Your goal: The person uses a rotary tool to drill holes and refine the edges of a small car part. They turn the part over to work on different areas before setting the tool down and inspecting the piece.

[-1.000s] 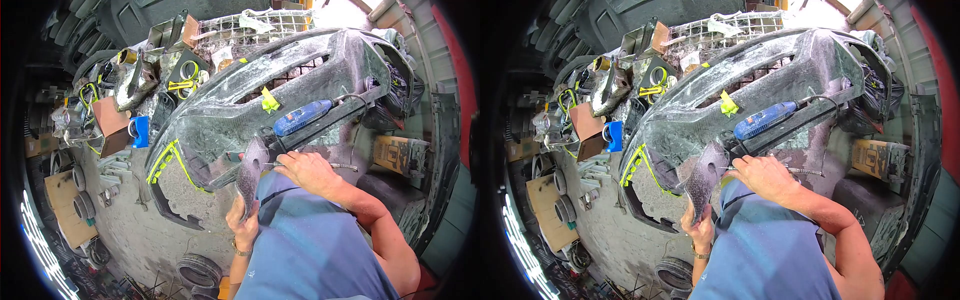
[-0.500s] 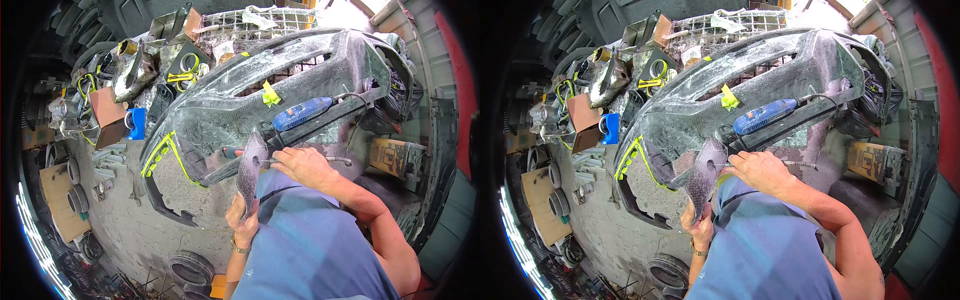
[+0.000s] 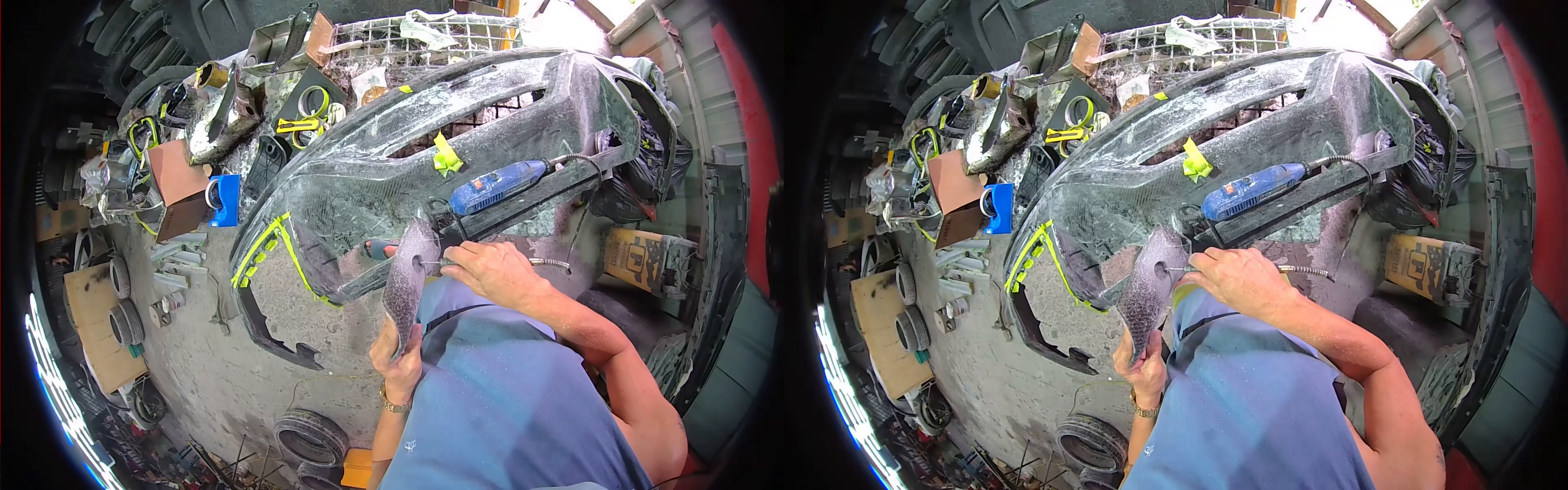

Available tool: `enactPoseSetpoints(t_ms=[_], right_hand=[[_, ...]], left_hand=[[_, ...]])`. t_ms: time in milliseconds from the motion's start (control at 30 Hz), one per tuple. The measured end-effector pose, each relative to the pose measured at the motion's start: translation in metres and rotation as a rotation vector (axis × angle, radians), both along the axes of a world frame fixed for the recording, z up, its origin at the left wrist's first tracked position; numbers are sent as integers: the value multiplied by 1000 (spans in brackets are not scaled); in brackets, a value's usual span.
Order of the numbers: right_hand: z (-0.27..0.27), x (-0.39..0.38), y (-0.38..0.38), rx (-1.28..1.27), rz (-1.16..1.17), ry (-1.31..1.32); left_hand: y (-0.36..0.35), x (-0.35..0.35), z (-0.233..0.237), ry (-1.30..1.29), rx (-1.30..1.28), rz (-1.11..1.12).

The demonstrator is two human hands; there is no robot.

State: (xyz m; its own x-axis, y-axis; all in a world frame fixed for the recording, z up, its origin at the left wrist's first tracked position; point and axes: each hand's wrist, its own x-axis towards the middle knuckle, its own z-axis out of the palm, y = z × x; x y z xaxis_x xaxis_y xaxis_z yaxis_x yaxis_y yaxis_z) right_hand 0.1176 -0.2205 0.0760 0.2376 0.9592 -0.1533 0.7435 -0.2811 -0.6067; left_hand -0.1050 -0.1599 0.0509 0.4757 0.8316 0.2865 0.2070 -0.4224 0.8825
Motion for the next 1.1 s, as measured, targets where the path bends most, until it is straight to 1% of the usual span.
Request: enactPoseSetpoints(t_ms=[33, 100, 267, 433, 500, 700, 767, 833, 900, 1000, 1100], right_hand=[[0, -1, 0, -1, -15, 28], [1, 1, 0, -3, -10, 54], [7, 6, 0, -45, -22, 90], [10, 4, 3, -84, -13, 32], [10, 2, 2, -104, 7, 37], [10, 3, 1, -101, 25, 49], [9, 3, 0, -123, 35, 71], [6, 1, -1, -67, 0, 83], [8, -1, -2, -72, 6, 108], [9, -2, -3, -67, -2, 139], [7, -1, -2, -63, -11, 141]], left_hand=[[0, -5, -3, -1, 2, 1], [-2, -19, -8, 149, -7, -117], [-3, -20, -12, 126, 56, -108], [-5, -24, -19, 141, 131, -105], [-4, -20, -11, 124, 41, -111], [-3, -13, 1, 132, -39, -81], [-4, -15, -3, 135, -42, -81], [-6, -17, -8, 138, -47, -80], [-7, -19, -12, 120, 35, -59], [-6, -18, -8, 146, -26, -92], [-5, -18, -8, 133, -25, -94]])
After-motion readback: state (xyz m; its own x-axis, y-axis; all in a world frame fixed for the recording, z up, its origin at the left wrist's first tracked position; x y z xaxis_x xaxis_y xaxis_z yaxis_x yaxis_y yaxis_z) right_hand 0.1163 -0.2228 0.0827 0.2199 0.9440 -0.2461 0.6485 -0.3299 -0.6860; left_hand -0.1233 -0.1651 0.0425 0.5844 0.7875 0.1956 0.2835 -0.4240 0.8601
